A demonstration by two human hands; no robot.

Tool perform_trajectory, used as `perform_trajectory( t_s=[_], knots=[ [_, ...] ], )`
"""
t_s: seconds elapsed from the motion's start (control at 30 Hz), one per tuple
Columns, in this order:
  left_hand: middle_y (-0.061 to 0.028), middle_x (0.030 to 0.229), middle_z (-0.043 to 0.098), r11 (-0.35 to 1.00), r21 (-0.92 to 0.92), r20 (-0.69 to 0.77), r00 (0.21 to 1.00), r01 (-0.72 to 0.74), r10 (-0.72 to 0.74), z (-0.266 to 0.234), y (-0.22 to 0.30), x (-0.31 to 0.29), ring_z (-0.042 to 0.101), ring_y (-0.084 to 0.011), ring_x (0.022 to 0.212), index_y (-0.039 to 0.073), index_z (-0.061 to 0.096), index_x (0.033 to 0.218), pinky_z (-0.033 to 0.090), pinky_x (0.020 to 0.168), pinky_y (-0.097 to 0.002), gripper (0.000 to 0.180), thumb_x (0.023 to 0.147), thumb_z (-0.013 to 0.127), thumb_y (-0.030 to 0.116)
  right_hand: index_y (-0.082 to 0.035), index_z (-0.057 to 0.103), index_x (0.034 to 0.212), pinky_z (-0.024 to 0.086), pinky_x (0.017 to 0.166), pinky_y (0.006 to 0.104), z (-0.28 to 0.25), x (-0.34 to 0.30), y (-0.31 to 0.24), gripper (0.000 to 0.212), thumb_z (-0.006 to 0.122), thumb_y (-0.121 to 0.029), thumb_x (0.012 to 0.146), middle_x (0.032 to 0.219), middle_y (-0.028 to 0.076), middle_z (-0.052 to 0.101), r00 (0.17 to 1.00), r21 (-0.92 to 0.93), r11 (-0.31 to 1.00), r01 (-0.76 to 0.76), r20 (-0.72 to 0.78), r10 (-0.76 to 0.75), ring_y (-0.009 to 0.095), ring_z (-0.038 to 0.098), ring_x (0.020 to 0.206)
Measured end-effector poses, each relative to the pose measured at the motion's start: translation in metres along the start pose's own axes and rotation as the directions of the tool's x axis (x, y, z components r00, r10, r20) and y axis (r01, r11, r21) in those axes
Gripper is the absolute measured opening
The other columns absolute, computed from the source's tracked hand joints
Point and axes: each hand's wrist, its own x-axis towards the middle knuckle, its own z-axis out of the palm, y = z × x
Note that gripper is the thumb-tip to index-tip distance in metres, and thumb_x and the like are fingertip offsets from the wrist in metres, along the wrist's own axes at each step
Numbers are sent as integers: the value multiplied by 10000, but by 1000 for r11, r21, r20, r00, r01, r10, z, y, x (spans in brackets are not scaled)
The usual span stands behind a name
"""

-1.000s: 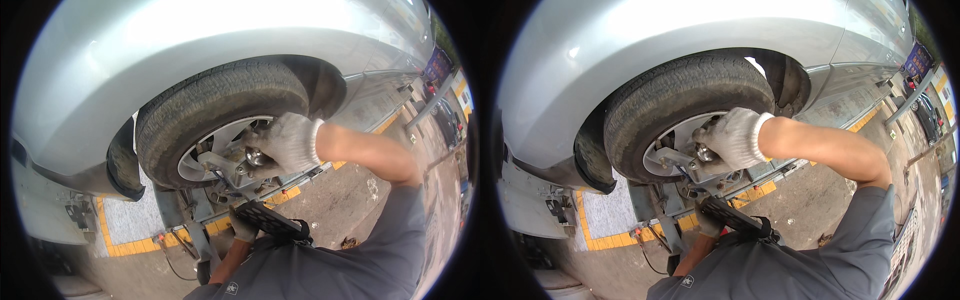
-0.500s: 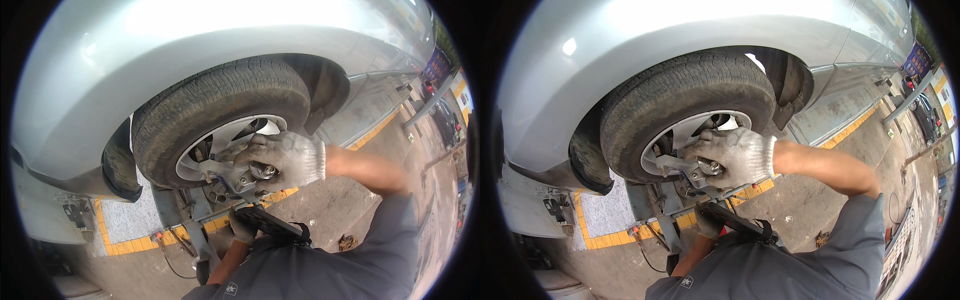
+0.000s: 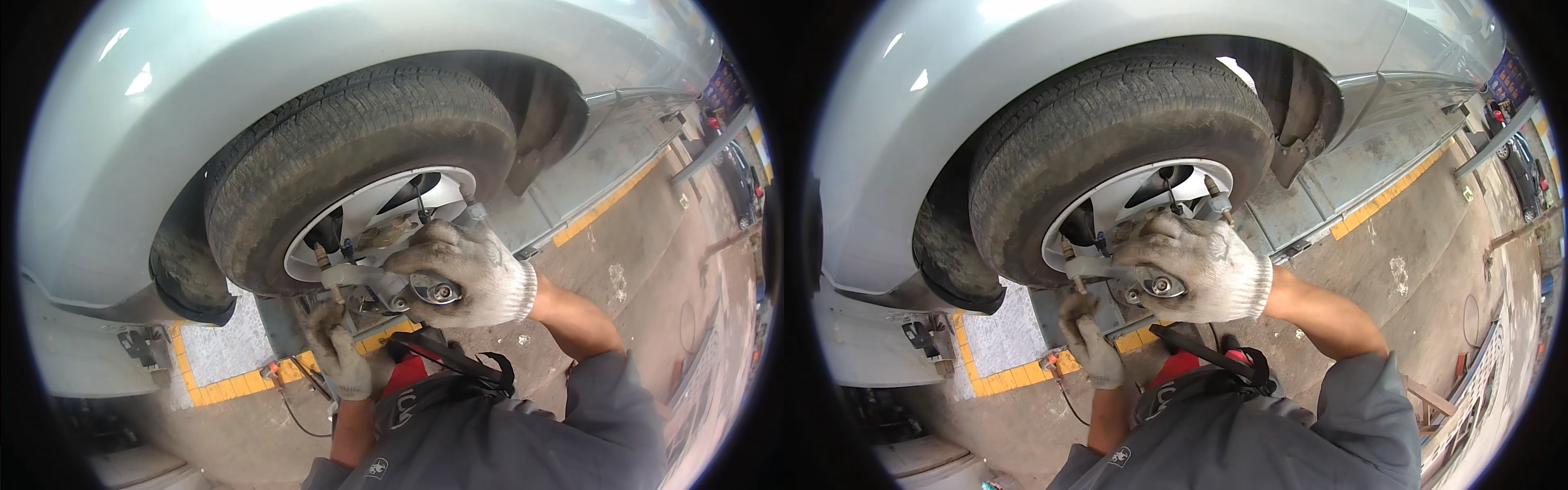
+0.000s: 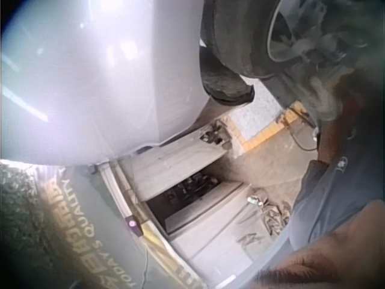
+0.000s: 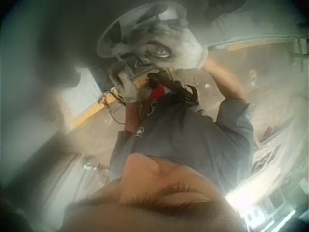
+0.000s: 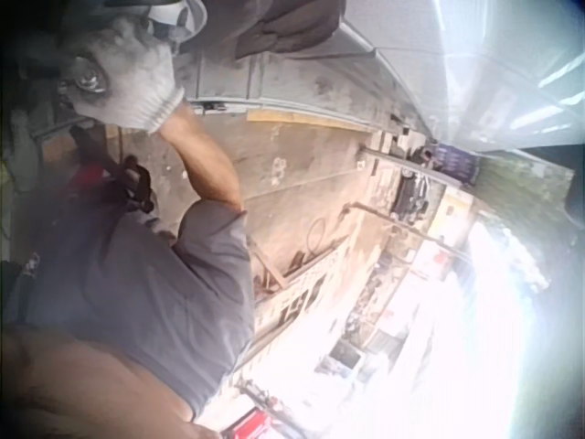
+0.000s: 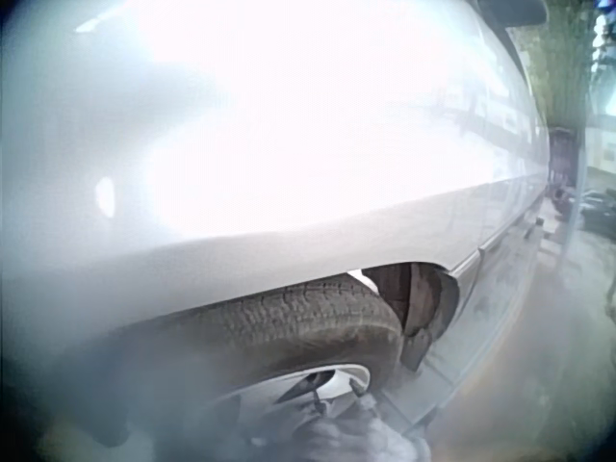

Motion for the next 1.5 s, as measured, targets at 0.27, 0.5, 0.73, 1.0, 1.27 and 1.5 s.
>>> perform_trajectory(
  t_s=[0.27,0.5,0.73,1.0,1.27,1.5],
  knots=[
    [-177,1677,504,994,13,262,959,-110,103,8,19,65,525,-297,1532,-49,373,1701,420,1302,-474,846,1149,623,541,-157,766,1310,625,942,465,6,-5,-1,542,923,-207,793,1274,108,723,1000,63,998,-24,-18,26,338,765,1088],
    [-176,1684,496,990,-116,259,960,-80,108,16,0,67,512,-305,1543,-42,368,1708,371,1332,-476,873,1140,628,568,-136,774,1296,627,944,464,9,-9,-3,516,913,-188,802,1291,131,726,999,114,993,-24,-32,28,359,758,1093],
    [-179,1673,509,997,7,177,982,-75,72,19,1,52,497,-302,1545,-48,383,1698,374,1318,-487,792,1157,616,482,-148,780,1293,632,864,460,15,-11,0,515,908,-177,795,1224,117,722,996,144,989,-13,-91,26,352,756,1003],
    [-155,1416,702,929,-177,223,933,324,-283,2,34,99,677,-291,1287,1,639,1419,525,1106,-436,505,1183,583,444,-182,773,1318,612,762,422,19,-17,-3,553,910,-205,783,1173,93,708,991,144,990,-10,-133,30,297,738,945],
    [-121,1177,782,637,-381,426,739,670,-522,13,83,127,742,-265,1130,43,736,1181,591,913,-399,312,1154,667,346,-160,742,1279,598,792,448,23,-19,-2,494,874,-240,809,1133,105,688,982,169,986,13,-185,18,328,709,898],
    [-157,1129,797,677,-215,364,701,704,-613,15,97,130,759,-282,1077,11,741,1146,585,886,-385,363,1150,671,367,-159,761,1292,596,793,436,20,-20,-2,507,876,-222,802,1136,85,698,991,138,990,-5,-129,23,306,704,912]
  ],
)
